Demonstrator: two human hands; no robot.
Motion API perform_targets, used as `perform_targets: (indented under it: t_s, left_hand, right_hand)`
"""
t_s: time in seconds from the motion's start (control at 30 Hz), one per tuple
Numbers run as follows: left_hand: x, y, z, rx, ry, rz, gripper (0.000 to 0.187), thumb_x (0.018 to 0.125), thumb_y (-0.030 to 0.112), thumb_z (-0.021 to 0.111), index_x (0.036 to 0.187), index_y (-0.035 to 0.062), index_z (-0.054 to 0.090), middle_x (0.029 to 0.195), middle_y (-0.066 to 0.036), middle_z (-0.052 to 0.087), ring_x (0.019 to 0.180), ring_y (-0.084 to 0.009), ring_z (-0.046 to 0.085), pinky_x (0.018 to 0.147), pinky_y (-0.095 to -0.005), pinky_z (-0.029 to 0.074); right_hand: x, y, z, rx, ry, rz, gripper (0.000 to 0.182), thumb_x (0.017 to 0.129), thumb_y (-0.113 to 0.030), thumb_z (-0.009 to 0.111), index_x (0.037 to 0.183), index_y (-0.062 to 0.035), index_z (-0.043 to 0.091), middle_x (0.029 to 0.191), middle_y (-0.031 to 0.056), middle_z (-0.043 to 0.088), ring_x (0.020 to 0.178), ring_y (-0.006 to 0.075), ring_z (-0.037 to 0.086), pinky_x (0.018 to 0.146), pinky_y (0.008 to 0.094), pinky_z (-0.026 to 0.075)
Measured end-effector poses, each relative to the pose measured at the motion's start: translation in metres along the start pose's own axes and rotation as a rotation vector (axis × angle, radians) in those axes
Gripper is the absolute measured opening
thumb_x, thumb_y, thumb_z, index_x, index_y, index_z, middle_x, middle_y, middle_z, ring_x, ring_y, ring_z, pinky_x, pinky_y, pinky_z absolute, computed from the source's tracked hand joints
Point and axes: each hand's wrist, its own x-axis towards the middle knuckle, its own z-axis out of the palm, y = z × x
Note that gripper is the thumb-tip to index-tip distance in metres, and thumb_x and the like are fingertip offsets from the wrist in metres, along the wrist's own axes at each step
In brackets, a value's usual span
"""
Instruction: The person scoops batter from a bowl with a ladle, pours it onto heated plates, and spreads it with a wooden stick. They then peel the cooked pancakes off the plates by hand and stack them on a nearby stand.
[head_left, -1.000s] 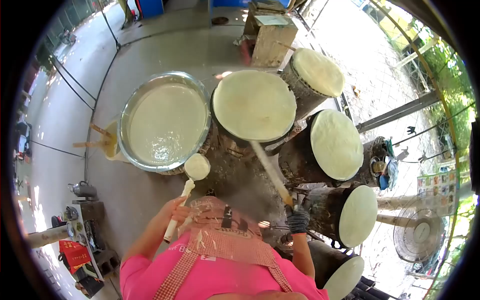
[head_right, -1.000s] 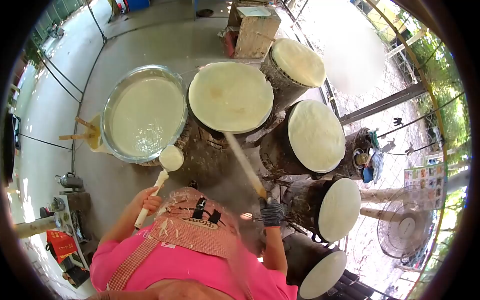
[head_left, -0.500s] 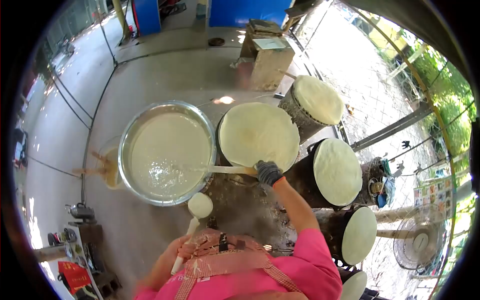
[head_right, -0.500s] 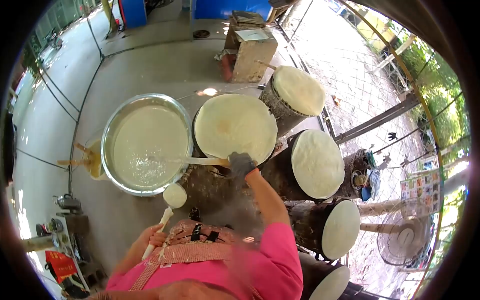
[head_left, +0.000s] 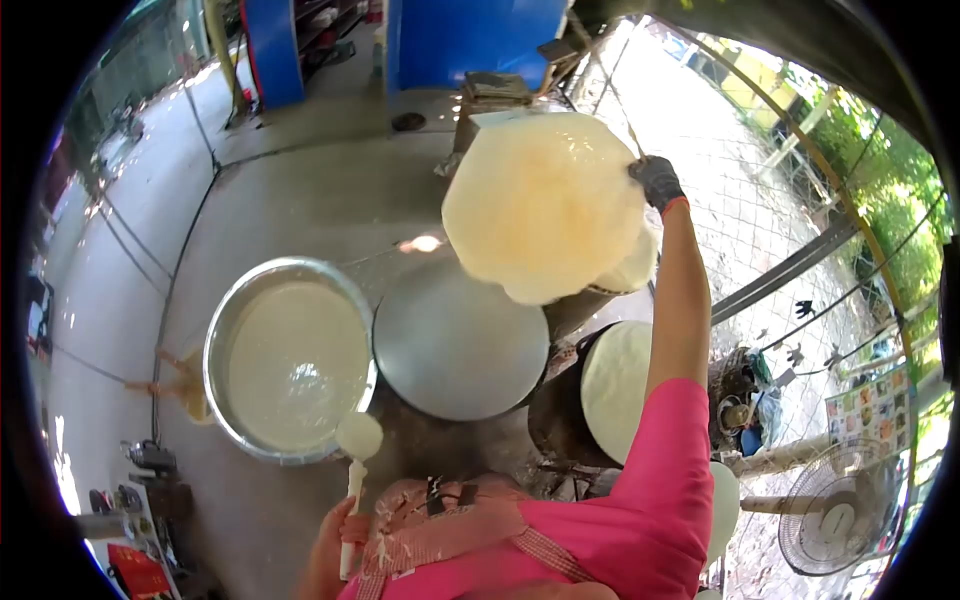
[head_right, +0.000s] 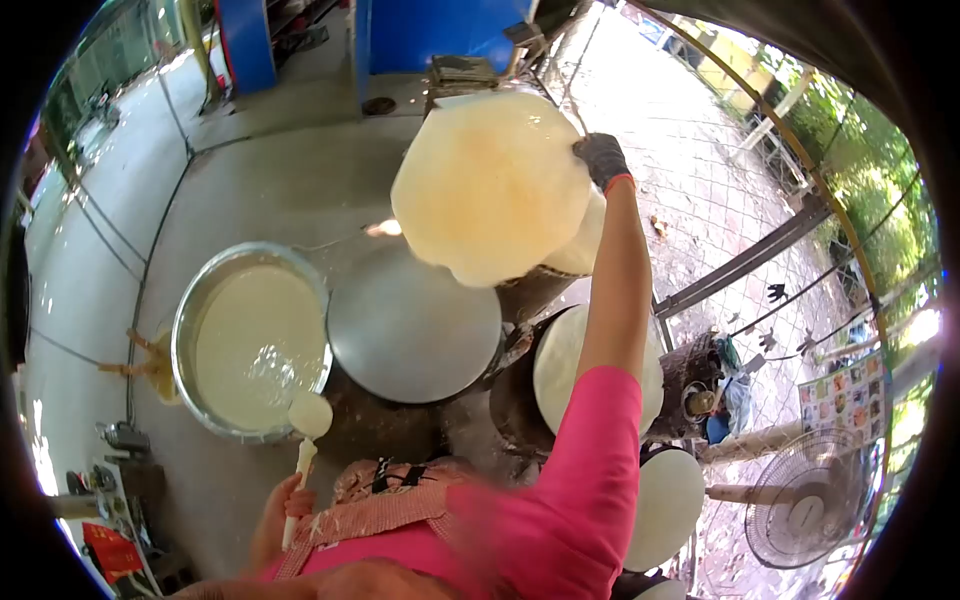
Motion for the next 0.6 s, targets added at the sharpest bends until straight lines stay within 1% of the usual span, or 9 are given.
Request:
perform_targets:
  t_s: [0.03,0.07,0.1,0.2,0.33,0.43,0.5,0.57,0.6]
  left_hand:
    - [0.011,-0.003,0.001,0.005,-0.049,0.013,0.020,0.089,0.022,0.043,0.093,0.0053,0.052,0.053,0.003,0.031,0.043,-0.0047,0.031,0.036,-0.0189,0.029]
    - [0.024,-0.004,-0.007,-0.005,-0.122,-0.003,0.027,0.089,0.023,0.043,0.113,0.0121,0.049,0.054,0.002,0.031,0.043,-0.0057,0.031,0.037,-0.0208,0.030]
    - [0.032,-0.012,-0.003,-0.013,-0.139,-0.004,0.027,0.089,0.023,0.043,0.113,0.0117,0.048,0.054,0.002,0.031,0.043,-0.0057,0.031,0.037,-0.0207,0.030]
    - [0.048,-0.039,0.018,-0.061,-0.160,0.032,0.029,0.089,0.021,0.042,0.115,0.0100,0.046,0.057,0.002,0.032,0.043,-0.0054,0.031,0.037,-0.0195,0.029]
    - [0.058,-0.058,0.048,-0.043,-0.119,0.085,0.031,0.090,0.024,0.040,0.116,0.0097,0.046,0.056,0.001,0.033,0.042,-0.0061,0.032,0.038,-0.0203,0.031]
    - [0.065,-0.069,0.067,-0.010,-0.107,0.106,0.033,0.090,0.026,0.039,0.117,0.0094,0.046,0.055,0.001,0.033,0.042,-0.0066,0.032,0.038,-0.0210,0.033]
    - [0.066,-0.076,0.078,0.005,-0.101,0.127,0.034,0.090,0.028,0.039,0.118,0.0093,0.046,0.055,0.000,0.033,0.042,-0.0070,0.032,0.039,-0.0214,0.034]
    - [0.065,-0.084,0.085,-0.010,-0.102,0.160,0.035,0.090,0.028,0.038,0.119,0.0092,0.045,0.054,0.000,0.033,0.042,-0.0072,0.032,0.039,-0.0215,0.034]
    - [0.065,-0.088,0.089,-0.023,-0.103,0.180,0.035,0.090,0.028,0.038,0.119,0.0092,0.045,0.054,0.000,0.033,0.042,-0.0072,0.032,0.039,-0.0213,0.035]
  right_hand:
    - [0.003,0.018,-0.017,0.349,0.038,0.222,0.013,0.074,-0.016,0.058,0.073,-0.0035,0.060,0.047,0.0059,0.048,0.036,0.0167,0.043,0.033,0.0310,0.033]
    - [0.006,0.057,-0.021,0.495,0.082,0.240,0.012,0.073,-0.015,0.059,0.073,-0.0030,0.060,0.045,0.0055,0.046,0.033,0.0167,0.040,0.031,0.0312,0.030]
    - [0.014,0.098,-0.019,0.642,0.128,0.247,0.012,0.072,-0.015,0.061,0.073,-0.0025,0.059,0.043,0.0051,0.045,0.030,0.0167,0.036,0.030,0.0314,0.028]
    - [-0.011,0.156,0.002,0.803,0.289,0.492,0.014,0.071,-0.012,0.060,0.070,0.0010,0.055,0.042,0.0070,0.044,0.028,0.0196,0.041,0.027,0.0326,0.030]
    - [-0.030,0.263,0.084,1.062,0.514,0.732,0.012,0.075,-0.008,0.058,0.070,-0.0010,0.050,0.047,0.0089,0.045,0.031,0.0214,0.041,0.027,0.0341,0.033]
    - [-0.036,0.328,0.141,0.989,0.570,1.008,0.014,0.073,-0.011,0.058,0.080,0.0007,0.054,0.053,0.0117,0.048,0.037,0.0245,0.045,0.031,0.0357,0.034]
    - [-0.038,0.374,0.178,0.946,0.613,0.966,0.014,0.072,-0.014,0.057,0.075,-0.0006,0.057,0.059,0.0128,0.054,0.043,0.0257,0.049,0.038,0.0372,0.038]
    - [-0.035,0.376,0.183,0.471,0.595,1.028,0.022,0.072,-0.022,0.057,0.071,0.0000,0.059,0.064,0.0145,0.059,0.051,0.0242,0.056,0.045,0.0378,0.043]
    - [-0.038,0.373,0.182,0.421,0.586,1.023,0.021,0.074,-0.021,0.055,0.068,-0.0007,0.059,0.060,0.0118,0.058,0.050,0.0226,0.055,0.044,0.0364,0.043]
